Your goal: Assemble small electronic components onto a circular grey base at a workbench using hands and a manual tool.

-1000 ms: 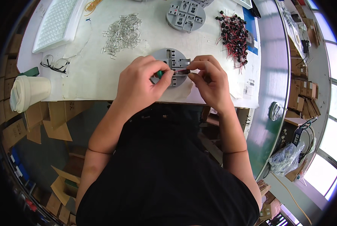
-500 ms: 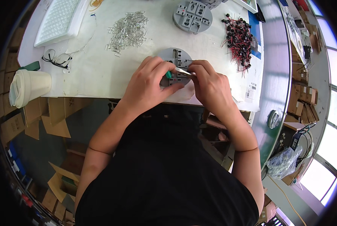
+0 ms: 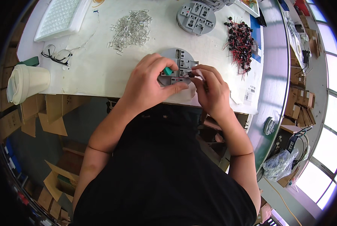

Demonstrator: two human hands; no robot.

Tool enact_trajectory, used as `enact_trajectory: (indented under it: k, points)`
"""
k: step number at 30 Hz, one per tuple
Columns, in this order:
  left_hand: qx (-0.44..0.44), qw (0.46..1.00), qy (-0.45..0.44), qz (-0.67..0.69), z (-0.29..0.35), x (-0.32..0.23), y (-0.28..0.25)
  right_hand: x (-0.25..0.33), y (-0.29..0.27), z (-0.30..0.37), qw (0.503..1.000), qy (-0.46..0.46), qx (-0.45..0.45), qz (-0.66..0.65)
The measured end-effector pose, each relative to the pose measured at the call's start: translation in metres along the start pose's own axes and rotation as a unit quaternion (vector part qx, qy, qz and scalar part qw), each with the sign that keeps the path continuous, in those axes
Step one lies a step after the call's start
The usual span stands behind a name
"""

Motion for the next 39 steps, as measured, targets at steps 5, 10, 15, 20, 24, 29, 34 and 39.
enact_trajectory:
  k: [5,10,15,20,24,29,34,39]
  points:
    - [0.039,0.996,0.026,0.079,-0.016,-0.018,-0.015,0.018,-0.014,0.0,0.995,0.013,-0.016,-0.097]
    - [0.106,0.988,0.033,0.106,-0.02,-0.022,-0.011,0.025,-0.02,0.002,0.993,0.015,-0.019,-0.118]
    - [0.104,0.988,0.085,0.079,-0.02,-0.025,-0.011,0.023,-0.024,0.002,0.993,-0.025,0.027,-0.11]
    - [0.077,0.989,0.116,-0.039,-0.014,-0.028,-0.011,0.018,-0.016,0.003,0.994,0.009,0.029,-0.102]
    - [0.051,0.993,0.093,-0.06,-0.01,-0.017,-0.009,0.005,-0.009,0.0,0.996,0.041,0.02,-0.079]
    - [0.009,0.976,0.141,-0.168,-0.01,-0.008,-0.005,-0.001,-0.006,-0.007,0.999,0.009,0.038,0.035]
    - [0.01,0.967,0.164,-0.196,-0.005,-0.004,0.003,0.01,-0.003,-0.011,0.982,0.008,0.088,0.169]
    - [0.0,0.974,0.154,-0.167,0.004,0.002,0.008,0.018,-0.01,-0.018,0.961,-0.019,0.162,0.222]
Point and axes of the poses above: each hand's wrist, its own z-axis away from the middle knuckle, its own y-axis out of the palm, x = y × z, the point moved 3 cm from there along -z, towards the middle knuckle, and after that the axes turned 6 degrees about y, right-handed, at the moved point
